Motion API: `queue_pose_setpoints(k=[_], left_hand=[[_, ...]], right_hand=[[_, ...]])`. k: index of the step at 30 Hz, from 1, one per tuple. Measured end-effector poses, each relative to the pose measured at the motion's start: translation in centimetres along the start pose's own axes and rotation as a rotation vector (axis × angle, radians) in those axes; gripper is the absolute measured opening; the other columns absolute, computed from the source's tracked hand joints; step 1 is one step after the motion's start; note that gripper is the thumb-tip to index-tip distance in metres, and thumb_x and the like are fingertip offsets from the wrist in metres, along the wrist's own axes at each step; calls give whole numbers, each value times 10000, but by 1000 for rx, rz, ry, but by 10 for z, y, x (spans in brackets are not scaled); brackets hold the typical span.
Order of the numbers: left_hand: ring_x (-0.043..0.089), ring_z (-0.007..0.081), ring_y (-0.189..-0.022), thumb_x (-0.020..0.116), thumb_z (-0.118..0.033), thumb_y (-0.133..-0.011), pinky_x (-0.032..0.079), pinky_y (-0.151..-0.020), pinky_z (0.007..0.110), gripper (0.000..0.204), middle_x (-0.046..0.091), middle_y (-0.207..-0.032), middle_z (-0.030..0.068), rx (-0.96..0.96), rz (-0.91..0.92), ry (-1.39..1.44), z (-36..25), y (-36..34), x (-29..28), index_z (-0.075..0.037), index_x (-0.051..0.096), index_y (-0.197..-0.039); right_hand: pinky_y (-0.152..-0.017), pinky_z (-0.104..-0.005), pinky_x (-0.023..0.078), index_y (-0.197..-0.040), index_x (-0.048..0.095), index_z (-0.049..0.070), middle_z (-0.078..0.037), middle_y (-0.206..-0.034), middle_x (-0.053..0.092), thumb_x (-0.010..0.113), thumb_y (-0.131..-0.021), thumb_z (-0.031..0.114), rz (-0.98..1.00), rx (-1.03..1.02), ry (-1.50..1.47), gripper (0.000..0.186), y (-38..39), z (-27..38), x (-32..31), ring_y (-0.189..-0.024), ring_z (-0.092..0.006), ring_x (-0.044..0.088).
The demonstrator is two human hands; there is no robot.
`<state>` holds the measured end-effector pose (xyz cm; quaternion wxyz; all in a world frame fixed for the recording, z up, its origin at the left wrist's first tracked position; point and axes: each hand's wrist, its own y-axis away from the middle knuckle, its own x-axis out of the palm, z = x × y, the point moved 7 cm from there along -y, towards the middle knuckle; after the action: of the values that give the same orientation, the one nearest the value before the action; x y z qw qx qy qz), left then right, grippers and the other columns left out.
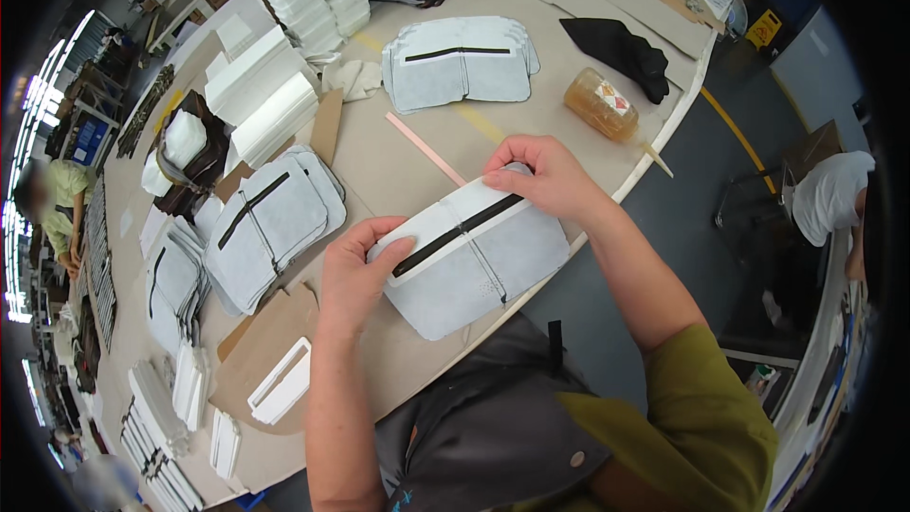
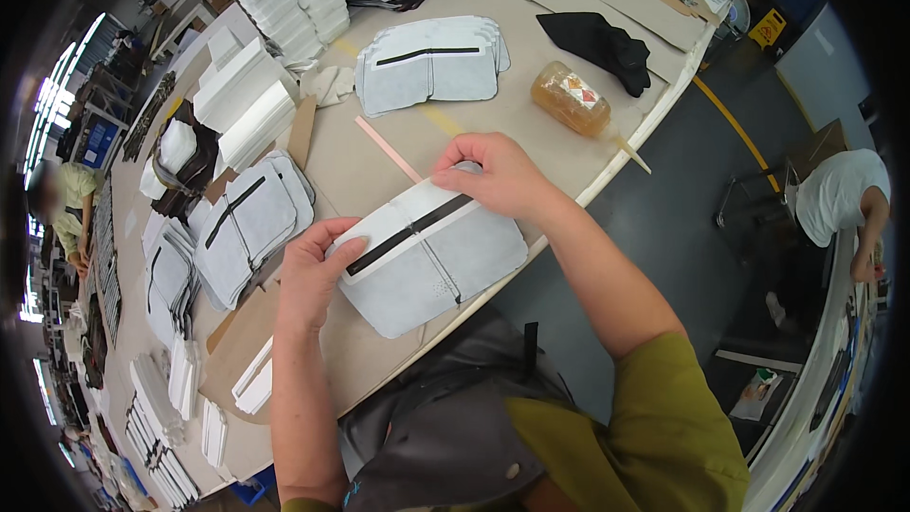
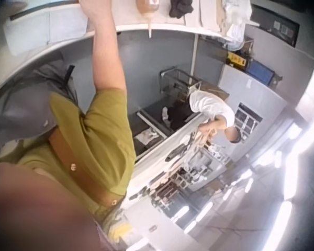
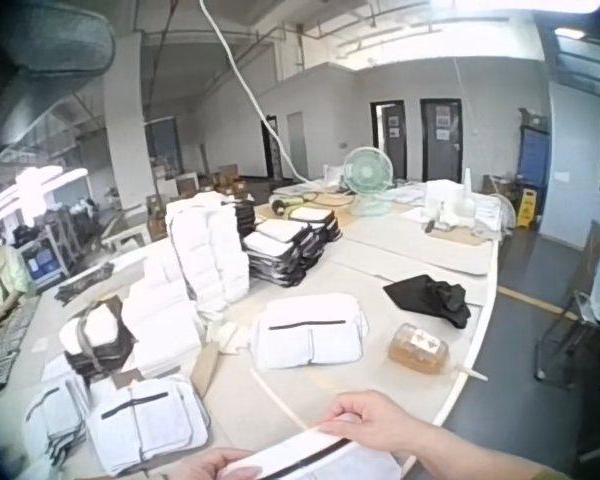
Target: Assembling and gluing zipper components for leather bags in a factory workshop.
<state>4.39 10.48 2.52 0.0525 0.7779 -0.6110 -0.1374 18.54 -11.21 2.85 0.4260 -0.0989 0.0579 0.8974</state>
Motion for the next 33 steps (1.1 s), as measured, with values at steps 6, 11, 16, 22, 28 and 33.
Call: queue_pose_setpoints(k=[6,11,16,22,28,33], left_hand=[[626,69,-824,757,-114,-925,501,-753,240,199,737,-927,6,27,-102,-16,7,0,8,-10,763,-1094],[625,73,-824,727,-139,-958,502,-760,242,190,739,-928,9,19,-133,-57,8,2,9,-8,770,-1088],[625,77,-816,660,-177,-1015,494,-754,245,247,749,-931,28,110,-167,-49,16,-4,3,3,748,-1160],[612,67,-801,647,-179,-1029,481,-732,241,252,750,-909,35,17,-150,30,23,-5,5,10,737,-1169],[614,74,-809,648,-162,-1024,496,-743,257,216,745,-897,33,98,-201,13,33,-9,2,14,752,-1093],[616,84,-806,645,-157,-1027,500,-753,255,207,737,-881,27,95,-195,60,34,-9,2,9,755,-1084]], right_hand=[[-686,-243,477,-917,723,38,21,-836,690,794,-888,151,-81,64,-28,136,2,-14,-7,-764,-54,585],[-676,-244,476,-911,724,45,27,-830,686,800,-891,159,-83,83,-57,139,2,-22,-7,-743,-56,580],[-681,-241,473,-914,708,45,28,-819,671,784,-923,186,-132,111,15,160,1,-25,-12,-753,-49,564],[-693,-214,453,-901,663,58,47,-834,645,733,-977,188,-125,102,3,166,-3,-24,-13,-758,-35,549],[-715,-239,481,-917,678,51,30,-834,660,732,-986,236,-102,95,41,205,-6,-29,-11,-782,-50,564],[-715,-243,488,-924,679,54,25,-836,666,721,-996,246,-102,112,38,209,-7,-29,-11,-784,-50,572]])
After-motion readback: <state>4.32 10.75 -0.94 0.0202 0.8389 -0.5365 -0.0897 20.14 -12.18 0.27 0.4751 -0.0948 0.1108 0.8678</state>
